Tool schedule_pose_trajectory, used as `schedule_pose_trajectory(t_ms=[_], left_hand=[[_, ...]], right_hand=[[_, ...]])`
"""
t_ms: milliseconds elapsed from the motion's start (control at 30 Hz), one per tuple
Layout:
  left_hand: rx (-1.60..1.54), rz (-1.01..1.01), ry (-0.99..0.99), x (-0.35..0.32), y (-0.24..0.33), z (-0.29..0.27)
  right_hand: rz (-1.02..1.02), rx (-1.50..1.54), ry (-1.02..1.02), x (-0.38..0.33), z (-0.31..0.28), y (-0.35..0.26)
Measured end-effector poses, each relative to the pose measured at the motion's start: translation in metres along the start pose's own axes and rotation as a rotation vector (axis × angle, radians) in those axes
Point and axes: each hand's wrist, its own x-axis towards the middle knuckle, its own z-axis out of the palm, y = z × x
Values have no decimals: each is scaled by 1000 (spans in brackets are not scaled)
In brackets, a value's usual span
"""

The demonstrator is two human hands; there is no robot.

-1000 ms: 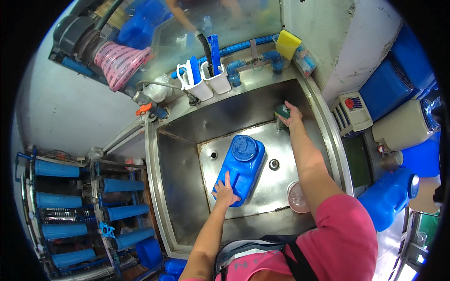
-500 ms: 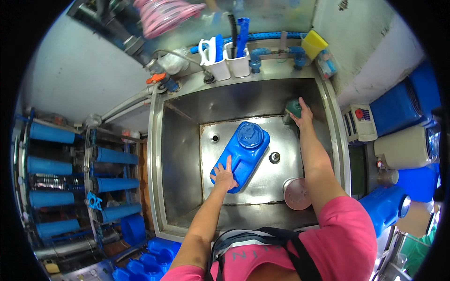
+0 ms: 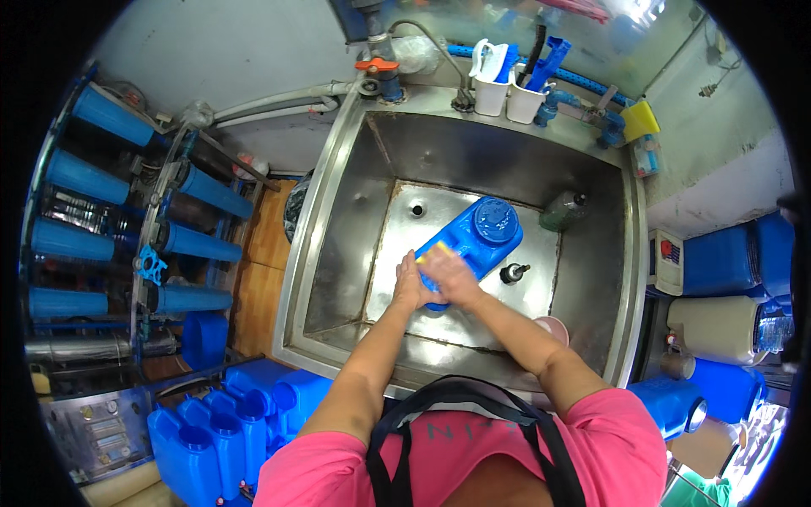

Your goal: The person mops the tiled floor with a blue mop, then sweeps the outdoor entrance with a straw broom. They receive blue plastic jerrycans from a person outside, carry them to a sink, and wash one jerrycan with a sponge and running water.

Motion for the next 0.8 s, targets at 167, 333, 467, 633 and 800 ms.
schedule_pose_trajectory(t_ms=[167, 333, 467, 633, 800], left_hand=[[27, 41, 57, 8, -11, 10], [50, 37, 20, 7, -10, 10], [81, 19, 13, 5, -5, 2], [159, -45, -114, 14, 1, -17], [327, 123, -134, 20, -4, -31]], right_hand=[[376, 85, 134, -14, 14, 13], [134, 204, 29, -32, 30, -26], [590, 65, 350, -25, 31, -23], [130, 233, 143, -37, 35, -27], [-134, 96, -300, -80, 6, -25]])
